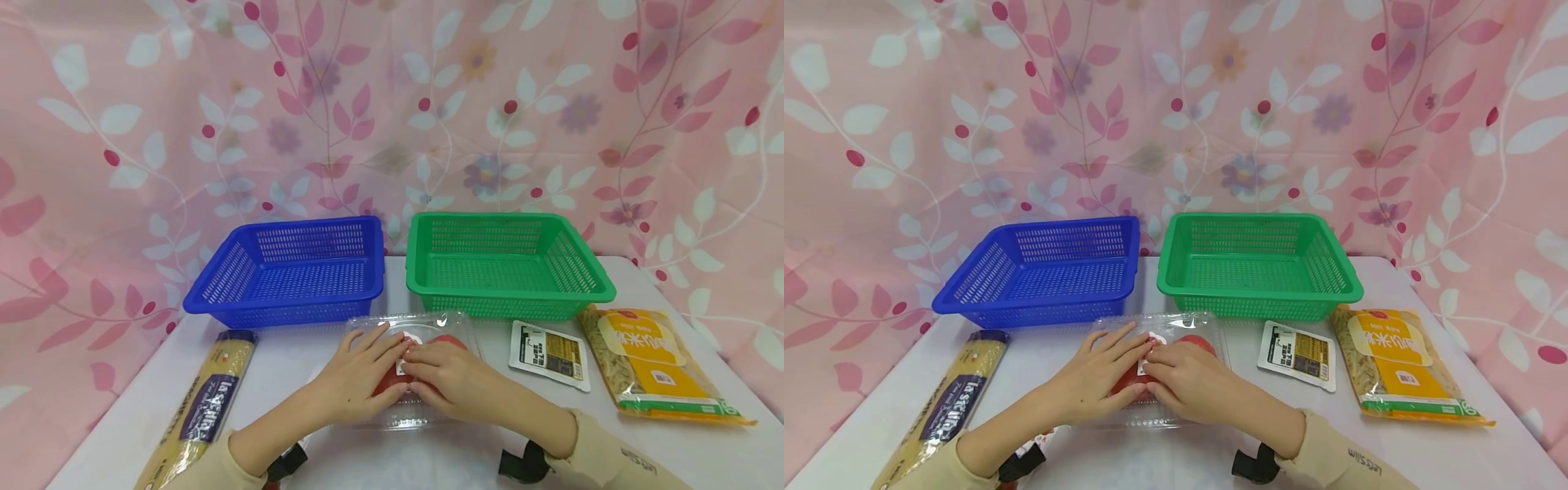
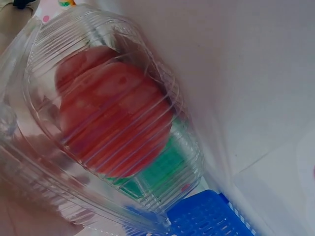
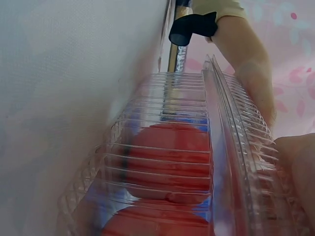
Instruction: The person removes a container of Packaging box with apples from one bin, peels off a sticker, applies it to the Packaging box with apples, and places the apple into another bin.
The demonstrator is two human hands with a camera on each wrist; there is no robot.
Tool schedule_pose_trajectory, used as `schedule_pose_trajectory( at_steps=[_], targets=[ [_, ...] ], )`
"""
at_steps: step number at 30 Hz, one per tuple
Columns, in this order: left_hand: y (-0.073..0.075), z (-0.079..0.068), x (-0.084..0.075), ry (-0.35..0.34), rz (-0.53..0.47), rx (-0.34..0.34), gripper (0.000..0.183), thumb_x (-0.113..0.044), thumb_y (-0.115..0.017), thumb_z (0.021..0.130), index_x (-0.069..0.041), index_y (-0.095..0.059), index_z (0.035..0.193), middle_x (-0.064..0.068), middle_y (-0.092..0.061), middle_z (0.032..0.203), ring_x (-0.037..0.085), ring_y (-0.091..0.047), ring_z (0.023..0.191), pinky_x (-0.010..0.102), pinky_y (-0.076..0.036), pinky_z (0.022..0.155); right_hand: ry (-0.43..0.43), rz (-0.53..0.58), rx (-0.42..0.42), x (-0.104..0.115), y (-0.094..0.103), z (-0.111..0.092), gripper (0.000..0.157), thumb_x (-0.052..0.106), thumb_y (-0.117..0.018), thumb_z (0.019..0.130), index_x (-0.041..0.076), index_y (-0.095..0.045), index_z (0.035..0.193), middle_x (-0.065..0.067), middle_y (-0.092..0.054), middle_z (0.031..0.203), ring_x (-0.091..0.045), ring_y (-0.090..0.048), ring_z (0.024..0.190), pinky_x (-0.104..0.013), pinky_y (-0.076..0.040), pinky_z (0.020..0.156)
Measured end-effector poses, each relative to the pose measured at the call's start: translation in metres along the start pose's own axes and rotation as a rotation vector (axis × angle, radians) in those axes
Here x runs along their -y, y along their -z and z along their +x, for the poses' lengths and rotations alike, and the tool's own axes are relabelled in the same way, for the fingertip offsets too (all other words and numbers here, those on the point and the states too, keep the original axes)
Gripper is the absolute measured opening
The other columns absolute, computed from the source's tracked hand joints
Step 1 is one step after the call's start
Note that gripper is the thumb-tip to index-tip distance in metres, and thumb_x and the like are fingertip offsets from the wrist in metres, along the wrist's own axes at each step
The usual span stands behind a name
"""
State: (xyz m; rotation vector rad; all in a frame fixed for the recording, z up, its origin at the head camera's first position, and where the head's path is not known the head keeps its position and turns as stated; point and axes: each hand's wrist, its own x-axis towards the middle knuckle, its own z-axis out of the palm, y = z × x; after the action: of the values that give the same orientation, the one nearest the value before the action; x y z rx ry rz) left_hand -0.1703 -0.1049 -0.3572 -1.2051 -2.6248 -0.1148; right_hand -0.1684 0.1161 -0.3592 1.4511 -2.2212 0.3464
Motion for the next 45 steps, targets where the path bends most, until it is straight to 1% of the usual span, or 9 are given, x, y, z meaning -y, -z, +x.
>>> schedule_pose_trajectory(
  at_steps=[5,12,16,24,29,33,36,41,45],
  targets=[
    [0.0,-0.002,-0.001,-0.007,0.027,-0.036,0.061,-0.054,-0.034,0.093,-0.013,-0.045,0.136,0.003,-0.045,0.137,0.025,-0.028,0.133,0.053,-0.025,0.1,0.0,-0.001,-0.037,0.002,0.001,-0.001,0.024,0.023,-0.054,0.091,0.005,-0.068,0.101,-0.007,-0.064,0.106,-0.019,-0.058,0.102,-0.035,-0.045,0.089],
    [0.002,-0.005,-0.002,-0.023,0.041,-0.105,0.053,-0.047,-0.04,0.093,-0.008,-0.054,0.127,0.006,-0.052,0.13,0.025,-0.033,0.13,0.051,-0.028,0.099,-0.018,-0.01,-0.04,0.004,0.006,-0.004,0.02,0.02,-0.059,0.087,0.006,-0.068,0.098,-0.004,-0.065,0.103,-0.018,-0.059,0.099,-0.033,-0.046,0.088],
    [0.003,-0.005,-0.002,-0.03,0.048,-0.132,0.05,-0.045,-0.043,0.092,-0.007,-0.056,0.123,0.006,-0.054,0.127,0.025,-0.035,0.129,0.051,-0.029,0.098,-0.012,-0.008,-0.064,0.004,0.008,-0.006,0.017,0.017,-0.061,0.085,0.005,-0.069,0.095,-0.005,-0.065,0.1,-0.018,-0.059,0.097,-0.033,-0.047,0.087],
    [-0.001,-0.004,-0.001,-0.066,0.057,-0.227,0.038,-0.035,-0.048,0.089,-0.008,-0.064,0.11,0.004,-0.062,0.114,0.023,-0.041,0.125,0.046,-0.031,0.098,-0.04,0.033,-0.103,0.003,0.008,-0.007,0.017,0.011,-0.068,0.076,0.005,-0.07,0.091,-0.004,-0.065,0.096,-0.017,-0.059,0.094,-0.034,-0.047,0.086],
    [-0.002,-0.005,-0.003,-0.076,0.079,-0.276,0.036,-0.034,-0.049,0.088,-0.008,-0.066,0.107,0.004,-0.064,0.11,0.023,-0.046,0.12,0.046,-0.034,0.095,-0.034,0.048,-0.134,0.002,0.007,-0.008,0.014,0.01,-0.067,0.076,0.004,-0.07,0.088,-0.006,-0.066,0.092,-0.021,-0.059,0.094,-0.037,-0.045,0.088],
    [-0.003,-0.009,-0.005,-0.02,0.101,-0.279,0.037,-0.036,-0.049,0.088,-0.011,-0.066,0.109,0.004,-0.062,0.113,0.025,-0.046,0.12,0.052,-0.031,0.096,-0.068,0.049,-0.14,-0.002,0.011,-0.012,0.012,0.01,-0.066,0.076,0.004,-0.071,0.085,-0.005,-0.066,0.092,-0.023,-0.059,0.096,-0.037,-0.046,0.087],
    [-0.002,-0.015,-0.006,0.059,0.107,-0.238,0.04,-0.039,-0.048,0.089,-0.013,-0.063,0.115,0.006,-0.058,0.119,0.028,-0.042,0.123,0.055,-0.027,0.097,-0.134,0.032,-0.138,-0.011,0.018,-0.018,0.013,0.011,-0.067,0.076,0.005,-0.071,0.087,-0.006,-0.066,0.096,-0.026,-0.057,0.1,-0.042,-0.044,0.088],
    [0.009,-0.026,-0.003,0.195,0.096,-0.121,0.051,-0.046,-0.045,0.091,-0.009,-0.054,0.125,0.013,-0.048,0.131,0.031,-0.031,0.13,0.053,-0.023,0.101,-0.301,0.026,-0.137,-0.029,0.034,-0.031,0.028,0.011,-0.069,0.077,0.003,-0.067,0.104,-0.012,-0.06,0.111,-0.03,-0.05,0.111,-0.05,-0.041,0.091],
    [0.015,-0.036,0.004,0.294,0.047,-0.076,0.056,-0.046,-0.045,0.092,-0.006,-0.048,0.132,0.017,-0.04,0.138,0.033,-0.027,0.132,0.051,-0.022,0.104,-0.39,0.042,-0.157,-0.037,0.039,-0.041,0.042,0.009,-0.069,0.078,-0.001,-0.059,0.117,-0.019,-0.052,0.122,-0.033,-0.044,0.116,-0.052,-0.041,0.09]
  ],
)
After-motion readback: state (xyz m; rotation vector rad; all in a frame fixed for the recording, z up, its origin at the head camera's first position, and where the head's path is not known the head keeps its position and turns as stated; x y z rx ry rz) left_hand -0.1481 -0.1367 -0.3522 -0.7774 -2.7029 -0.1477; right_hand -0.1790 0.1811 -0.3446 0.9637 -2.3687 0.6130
